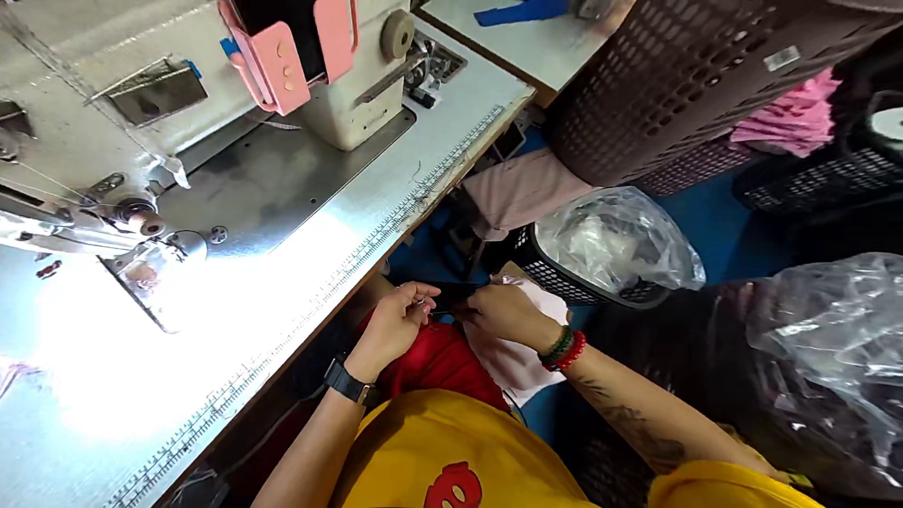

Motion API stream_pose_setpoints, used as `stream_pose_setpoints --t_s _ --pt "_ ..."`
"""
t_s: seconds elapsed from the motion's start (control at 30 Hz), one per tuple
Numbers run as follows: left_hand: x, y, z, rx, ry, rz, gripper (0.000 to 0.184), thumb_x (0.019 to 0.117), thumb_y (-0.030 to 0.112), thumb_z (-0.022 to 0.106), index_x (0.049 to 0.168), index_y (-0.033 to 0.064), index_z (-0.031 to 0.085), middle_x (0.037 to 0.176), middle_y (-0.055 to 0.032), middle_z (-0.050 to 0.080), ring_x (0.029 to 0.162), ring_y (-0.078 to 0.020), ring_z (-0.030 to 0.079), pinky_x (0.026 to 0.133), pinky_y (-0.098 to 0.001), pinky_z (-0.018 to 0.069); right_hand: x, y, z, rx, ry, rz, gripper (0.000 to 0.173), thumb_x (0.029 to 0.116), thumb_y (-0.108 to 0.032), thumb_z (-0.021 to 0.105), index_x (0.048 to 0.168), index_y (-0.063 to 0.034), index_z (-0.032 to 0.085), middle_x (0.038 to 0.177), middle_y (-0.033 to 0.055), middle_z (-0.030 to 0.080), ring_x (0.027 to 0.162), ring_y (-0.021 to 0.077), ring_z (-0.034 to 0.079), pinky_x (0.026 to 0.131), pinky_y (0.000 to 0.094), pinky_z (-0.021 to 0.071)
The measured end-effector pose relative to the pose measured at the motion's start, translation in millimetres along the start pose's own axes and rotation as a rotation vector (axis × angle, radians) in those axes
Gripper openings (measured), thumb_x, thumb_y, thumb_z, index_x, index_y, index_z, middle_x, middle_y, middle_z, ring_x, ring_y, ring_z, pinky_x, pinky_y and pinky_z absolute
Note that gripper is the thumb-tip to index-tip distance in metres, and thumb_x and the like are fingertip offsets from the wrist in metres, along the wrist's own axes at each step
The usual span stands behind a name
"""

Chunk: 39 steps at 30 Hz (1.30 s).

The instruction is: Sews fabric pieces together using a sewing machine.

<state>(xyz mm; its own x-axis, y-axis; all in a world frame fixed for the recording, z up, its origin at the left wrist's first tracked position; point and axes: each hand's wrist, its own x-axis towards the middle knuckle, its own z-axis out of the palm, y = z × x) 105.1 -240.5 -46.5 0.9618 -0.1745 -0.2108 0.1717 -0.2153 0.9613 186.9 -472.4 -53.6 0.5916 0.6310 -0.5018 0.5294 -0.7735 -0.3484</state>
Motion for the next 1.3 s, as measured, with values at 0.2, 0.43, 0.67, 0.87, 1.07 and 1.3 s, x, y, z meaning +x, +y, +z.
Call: stream_pose_setpoints --t_s 0.2,0.43,0.67,0.87,1.07,1.3 --pt "51.4 -15.7 46.3 0.466 -0.219 -0.083 0.04 0.1069 0.028 0.052 0.133 -0.0002 0.064 0.138 -0.0219 0.058 0.129 -0.0316 0.057 0.112 -0.0457 0.0454 -17.0 103.6 -9.8 0.305 0.224 0.347 0.054 0.1007 -0.055 0.057 0.12 -0.0061 0.07 0.108 0.02 0.072 0.104 0.0391 0.068 0.093 0.067 0.0494" --pt "72.3 -14.1 99.9 0.783 -0.47 -0.202 0.036 0.1045 0.03 0.055 0.119 0.0007 0.07 0.126 -0.0216 0.066 0.127 -0.0383 0.058 0.106 -0.0584 0.0456 -9.0 148.4 28.0 0.432 0.262 0.278 0.035 0.0941 -0.031 0.074 0.112 -0.0011 0.073 0.118 0.0224 0.066 0.115 0.0358 0.062 0.104 0.054 0.0471" --pt "37.7 38.6 124.6 0.121 -0.807 0.003 0.026 0.1027 0.012 0.059 0.113 -0.0093 0.069 0.102 -0.0219 0.071 0.095 -0.0273 0.07 0.092 -0.0463 0.0555 -123.3 148.2 -22.4 0.684 0.088 0.271 0.024 0.0983 -0.02 0.067 0.112 -0.0003 0.064 0.078 0.0049 0.061 0.057 0.0089 0.05 0.055 0.03 0.0462" --pt "41.5 26.2 143.5 0.109 -0.765 -0.003 0.026 0.1027 0.014 0.059 0.11 -0.0094 0.069 0.097 -0.0204 0.07 0.088 -0.0239 0.067 0.086 -0.0424 0.0538 -139.3 123.1 -70.6 0.536 0.147 0.3 0.014 0.0997 -0.013 0.065 0.105 0.0001 0.067 0.083 0.0075 0.066 0.064 0.0114 0.058 0.064 0.0334 0.0531" --pt "70.3 -31.1 119.3 0.398 -0.504 -0.276 0.044 0.1013 0.012 0.058 0.142 -0.0034 0.054 0.133 -0.025 0.062 0.129 -0.0362 0.058 0.112 -0.0505 0.0438 -18.0 156.2 18.4 0.347 0.17 0.298 0.028 0.0956 -0.024 0.071 0.112 -0.0015 0.072 0.115 0.0213 0.068 0.108 0.038 0.066 0.098 0.061 0.0492" --pt "56.0 -21.8 63.4 0.169 -0.267 -0.206 0.043 0.0988 -0.003 0.046 0.141 0.0014 0.052 0.123 -0.0143 0.065 0.099 -0.0202 0.068 0.09 -0.0366 0.0562 -34.1 98.6 -2.9 0.232 0.305 0.213 0.037 0.1027 -0.044 0.058 0.131 -0.0226 0.071 0.121 0.0114 0.073 0.109 0.0342 0.069 0.093 0.0649 0.052"
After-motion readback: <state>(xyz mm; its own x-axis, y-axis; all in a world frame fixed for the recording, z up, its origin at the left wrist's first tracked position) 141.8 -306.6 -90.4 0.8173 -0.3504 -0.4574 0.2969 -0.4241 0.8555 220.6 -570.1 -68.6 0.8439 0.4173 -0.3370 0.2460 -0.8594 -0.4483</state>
